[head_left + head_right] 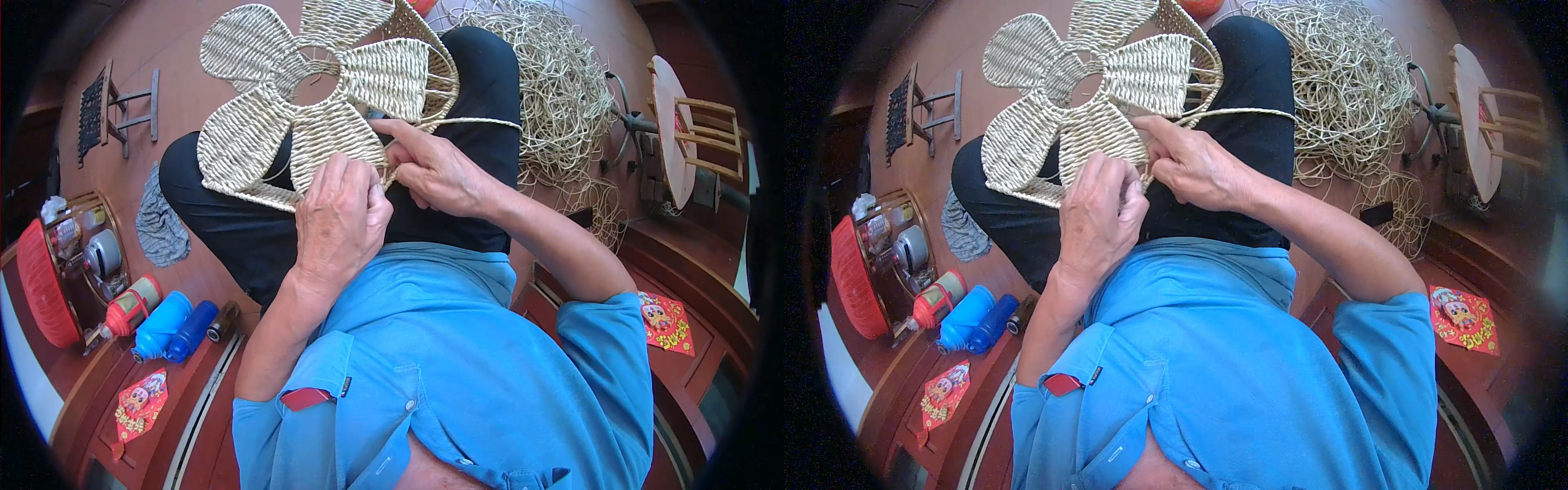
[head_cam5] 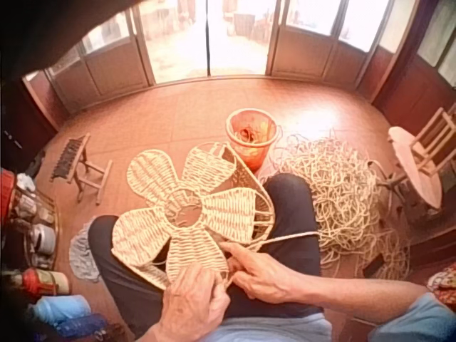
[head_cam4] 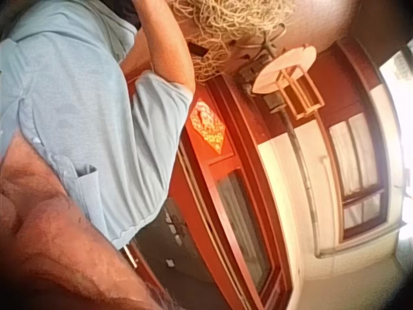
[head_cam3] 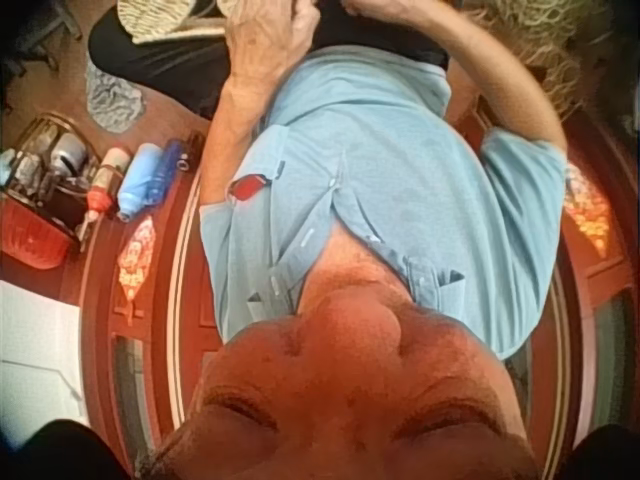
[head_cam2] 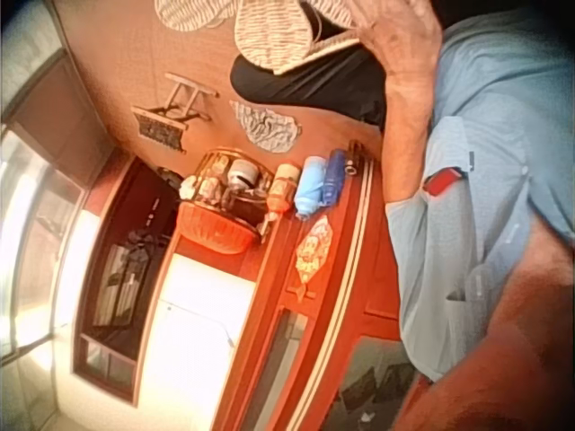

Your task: The person is weaving a large flower-shaped object from straw or wicker.

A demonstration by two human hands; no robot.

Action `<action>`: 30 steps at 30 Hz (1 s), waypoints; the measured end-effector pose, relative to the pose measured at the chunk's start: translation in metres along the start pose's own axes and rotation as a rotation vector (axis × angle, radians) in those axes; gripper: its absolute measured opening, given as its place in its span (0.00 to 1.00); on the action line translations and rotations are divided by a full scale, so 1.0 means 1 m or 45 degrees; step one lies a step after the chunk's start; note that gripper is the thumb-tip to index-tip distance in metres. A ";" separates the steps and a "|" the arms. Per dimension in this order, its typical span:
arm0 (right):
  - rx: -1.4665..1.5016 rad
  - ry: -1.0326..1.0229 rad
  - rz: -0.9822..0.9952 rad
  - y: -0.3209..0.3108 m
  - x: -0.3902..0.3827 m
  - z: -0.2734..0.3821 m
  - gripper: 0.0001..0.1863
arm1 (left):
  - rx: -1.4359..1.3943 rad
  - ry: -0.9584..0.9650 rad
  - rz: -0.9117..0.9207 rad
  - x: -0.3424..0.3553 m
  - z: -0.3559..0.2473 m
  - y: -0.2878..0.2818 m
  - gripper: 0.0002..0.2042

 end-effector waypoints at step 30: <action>-0.221 -0.361 -0.191 0.008 -0.012 -0.010 0.37 | -0.024 -0.182 0.146 -0.044 0.024 -0.068 0.06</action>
Point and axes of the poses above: each hand's wrist, its own x-axis towards the middle knuckle, its own y-axis out of the palm, z = x × y, the point moved 3 cm from there along x, towards the middle knuckle, and after that the axes turned 14 degrees about -z, right-handed, at the moved point
